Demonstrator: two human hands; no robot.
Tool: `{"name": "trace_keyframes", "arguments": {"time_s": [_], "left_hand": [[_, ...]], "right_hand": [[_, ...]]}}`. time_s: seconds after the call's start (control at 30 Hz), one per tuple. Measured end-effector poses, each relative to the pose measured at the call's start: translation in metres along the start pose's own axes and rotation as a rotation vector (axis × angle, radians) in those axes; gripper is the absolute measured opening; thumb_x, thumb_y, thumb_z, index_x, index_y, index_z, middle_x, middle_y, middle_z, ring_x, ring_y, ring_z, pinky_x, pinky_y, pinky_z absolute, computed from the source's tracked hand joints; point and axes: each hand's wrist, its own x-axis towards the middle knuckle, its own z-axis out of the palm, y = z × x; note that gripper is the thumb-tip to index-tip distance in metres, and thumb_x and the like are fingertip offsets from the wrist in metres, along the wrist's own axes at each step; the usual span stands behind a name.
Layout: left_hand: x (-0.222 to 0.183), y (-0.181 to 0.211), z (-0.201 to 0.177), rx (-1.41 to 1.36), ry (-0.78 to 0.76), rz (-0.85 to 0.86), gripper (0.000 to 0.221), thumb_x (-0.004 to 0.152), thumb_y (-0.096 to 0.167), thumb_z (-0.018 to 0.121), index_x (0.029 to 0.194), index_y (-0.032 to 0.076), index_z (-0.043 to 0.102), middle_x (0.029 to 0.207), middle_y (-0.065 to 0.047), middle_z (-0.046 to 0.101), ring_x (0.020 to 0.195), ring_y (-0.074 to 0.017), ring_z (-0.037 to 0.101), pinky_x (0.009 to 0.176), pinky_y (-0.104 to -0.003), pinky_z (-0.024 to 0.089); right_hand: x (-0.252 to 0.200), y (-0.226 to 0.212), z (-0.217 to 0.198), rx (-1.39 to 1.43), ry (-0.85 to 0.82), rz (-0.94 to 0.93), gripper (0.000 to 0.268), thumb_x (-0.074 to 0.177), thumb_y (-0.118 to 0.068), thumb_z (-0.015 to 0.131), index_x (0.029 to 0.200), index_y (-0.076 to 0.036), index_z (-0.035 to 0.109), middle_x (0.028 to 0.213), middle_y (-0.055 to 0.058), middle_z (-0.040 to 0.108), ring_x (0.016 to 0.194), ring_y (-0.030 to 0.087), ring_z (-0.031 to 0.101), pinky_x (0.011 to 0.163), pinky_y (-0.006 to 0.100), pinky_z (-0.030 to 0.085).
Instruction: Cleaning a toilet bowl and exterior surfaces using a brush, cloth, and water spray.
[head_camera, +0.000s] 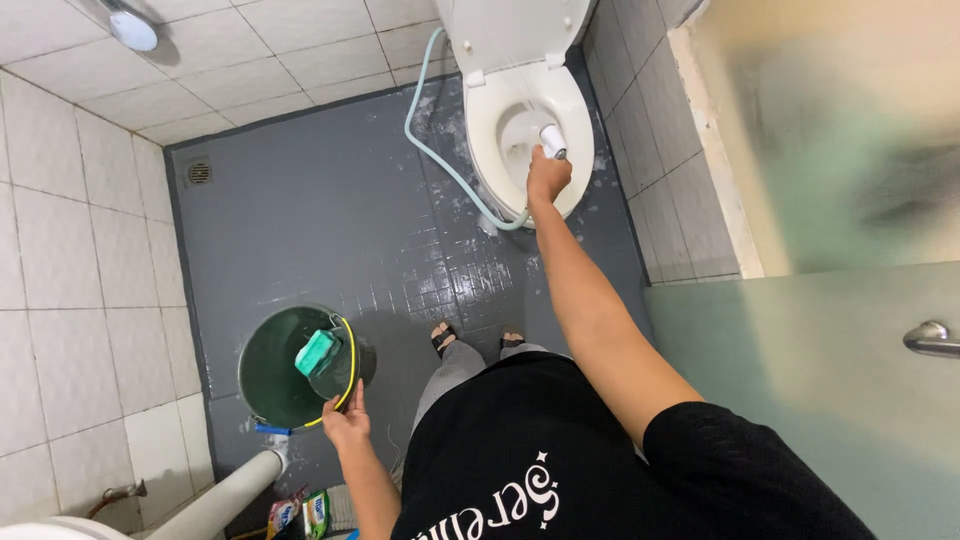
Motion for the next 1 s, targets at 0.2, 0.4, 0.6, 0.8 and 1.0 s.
{"name": "trace_keyframes", "arguments": {"time_s": [0.2,0.4,0.6,0.8,1.0], "left_hand": [[-0.01,-0.002,0.005,-0.008,-0.039,-0.029,0.035,0.09,0.001,0.046,0.122,-0.014,0.049,0.125,-0.028,0.061,0.113,-0.047,0.068,0.1,-0.057,0.06],[0.0,-0.009,0.003,0.022,-0.059,-0.02,0.034,0.089,-0.001,0.046,0.121,-0.014,0.049,0.125,-0.028,0.06,0.113,-0.0458,0.067,0.1,-0.057,0.059],[-0.011,-0.011,0.012,0.029,-0.042,-0.034,0.034,0.09,0.0,0.048,0.12,-0.014,0.05,0.124,-0.026,0.06,0.112,-0.045,0.068,0.099,-0.055,0.058],[0.002,-0.013,0.003,0.006,-0.037,-0.043,0.032,0.091,0.0,0.047,0.119,-0.014,0.049,0.123,-0.028,0.061,0.112,-0.0456,0.068,0.099,-0.057,0.058],[-0.002,-0.015,0.005,0.048,-0.079,-0.046,0.034,0.089,0.0,0.046,0.12,-0.012,0.053,0.123,-0.025,0.063,0.111,-0.0439,0.068,0.098,-0.057,0.06]], "right_hand": [[0.0,0.019,-0.019,-0.037,-0.009,0.009,0.027,0.079,-0.022,0.077,0.075,0.003,0.07,0.066,0.012,0.071,0.058,0.024,0.069,0.059,0.04,0.053],[0.007,0.049,-0.019,-0.09,-0.013,-0.034,0.027,0.078,-0.022,0.077,0.075,0.004,0.071,0.066,0.013,0.071,0.059,0.025,0.07,0.06,0.04,0.054],[0.009,0.006,-0.012,-0.012,-0.029,-0.035,0.028,0.078,-0.022,0.077,0.073,0.004,0.069,0.064,0.013,0.071,0.056,0.025,0.069,0.058,0.039,0.054],[0.033,-0.041,-0.015,0.064,-0.019,-0.053,0.029,0.08,-0.023,0.077,0.066,0.001,0.067,0.061,0.011,0.07,0.049,0.019,0.066,0.049,0.035,0.052],[0.055,-0.056,-0.026,0.356,-0.044,-0.076,0.02,0.082,-0.014,0.074,0.072,-0.002,0.061,0.056,0.004,0.06,0.042,0.012,0.053,0.039,0.03,0.038]]}}
